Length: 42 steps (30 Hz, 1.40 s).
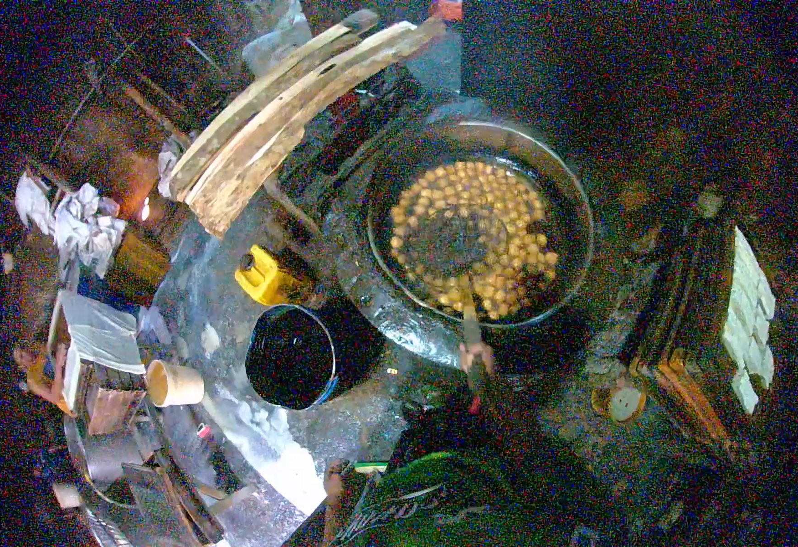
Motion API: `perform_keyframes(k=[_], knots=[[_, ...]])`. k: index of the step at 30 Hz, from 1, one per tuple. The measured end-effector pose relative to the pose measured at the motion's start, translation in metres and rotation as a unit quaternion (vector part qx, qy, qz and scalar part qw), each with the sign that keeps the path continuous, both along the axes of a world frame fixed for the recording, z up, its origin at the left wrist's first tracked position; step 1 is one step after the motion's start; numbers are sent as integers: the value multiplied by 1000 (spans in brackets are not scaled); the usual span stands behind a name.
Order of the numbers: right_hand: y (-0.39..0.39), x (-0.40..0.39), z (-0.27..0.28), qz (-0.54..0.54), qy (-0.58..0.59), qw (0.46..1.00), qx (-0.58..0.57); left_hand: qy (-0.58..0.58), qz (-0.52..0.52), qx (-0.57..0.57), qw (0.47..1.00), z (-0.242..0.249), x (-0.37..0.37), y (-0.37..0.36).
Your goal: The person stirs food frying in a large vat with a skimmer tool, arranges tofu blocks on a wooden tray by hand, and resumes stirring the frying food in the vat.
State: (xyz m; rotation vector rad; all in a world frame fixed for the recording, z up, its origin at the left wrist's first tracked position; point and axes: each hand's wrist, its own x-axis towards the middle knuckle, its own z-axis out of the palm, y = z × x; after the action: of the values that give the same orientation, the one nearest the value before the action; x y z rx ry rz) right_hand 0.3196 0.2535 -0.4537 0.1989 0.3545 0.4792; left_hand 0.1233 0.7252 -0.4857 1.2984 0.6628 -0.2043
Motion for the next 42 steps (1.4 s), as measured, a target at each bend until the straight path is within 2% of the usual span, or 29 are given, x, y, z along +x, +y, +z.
perform_keyframes(k=[1,2,4,5,6,7,11,14,15,16,17,18,20,21,22,23,24,28,29,30,31,32,33,34,36,37,39,40,42], knots=[[1,21,8,-24,-3,999,-25,64,-13,14,998,19,6,-1],[-2,39,16,-46,-3,998,-50,61,-18,10,998,13,0,2],[-9,74,33,-86,-1,992,-92,63,36,-156,985,-5,-16,17],[-12,80,38,-99,2,989,-112,61,32,-160,985,3,-16,17],[-16,74,40,-105,3,985,-137,75,-129,47,988,20,-20,16],[-16,60,41,-101,5,983,-151,80,-277,251,924,36,-20,13],[-29,-32,-10,-29,64,991,-111,20,-172,135,975,-21,-50,26],[-50,-69,-68,35,91,994,-39,-116,-294,335,887,-40,-66,27],[-60,-65,-87,53,85,995,-25,-89,-183,249,947,-42,-70,17],[-58,-53,-69,43,80,995,-32,-4,-89,66,994,-45,-70,12],[-55,-32,-46,30,72,996,-40,78,53,-98,991,-50,-71,7],[-52,-14,-22,15,68,996,-48,78,54,-100,991,-44,-73,-7],[-53,3,17,-16,63,994,-92,192,99,-24,976,-18,-70,-43],[-53,-9,30,-38,55,987,-144,161,66,-159,972,-50,-85,-29],[-55,-20,39,-59,49,977,-197,162,66,-155,972,-37,-91,-52],[-59,-25,49,-82,38,965,-246,15,17,113,993,-24,-101,-82],[-68,-31,44,-105,30,949,-296,1,4,125,992,-33,-105,-89],[-118,-30,10,42,62,989,-127,75,-13,92,993,-50,-141,-115],[-124,-20,11,25,35,982,-182,81,49,-13,995,-36,-143,-128],[-131,-3,15,8,6,972,-236,81,58,-6,995,-43,-154,-129],[-139,18,11,-2,-7,964,-264,96,138,-223,960,-55,-169,-129],[-147,40,-1,-11,-21,957,-289,98,211,-426,874,-53,-181,-129],[-164,65,-41,-18,-35,949,-314,-38,136,13,990,-51,-191,-151],[-173,85,-75,-28,-48,939,-338,-38,145,25,988,-32,-197,-160],[-160,97,-21,-70,-18,934,-349,109,117,96,982,6,-205,-171],[-147,91,13,-104,-30,905,-411,58,88,159,982,-5,-217,-169],[-128,59,76,-88,-50,902,-420,16,119,118,986,-13,-241,-174],[-123,47,85,-72,-70,897,-431,-26,149,73,986,-13,-242,-177],[-126,17,44,26,-91,868,-487,22,111,85,990,-9,-243,-183]])
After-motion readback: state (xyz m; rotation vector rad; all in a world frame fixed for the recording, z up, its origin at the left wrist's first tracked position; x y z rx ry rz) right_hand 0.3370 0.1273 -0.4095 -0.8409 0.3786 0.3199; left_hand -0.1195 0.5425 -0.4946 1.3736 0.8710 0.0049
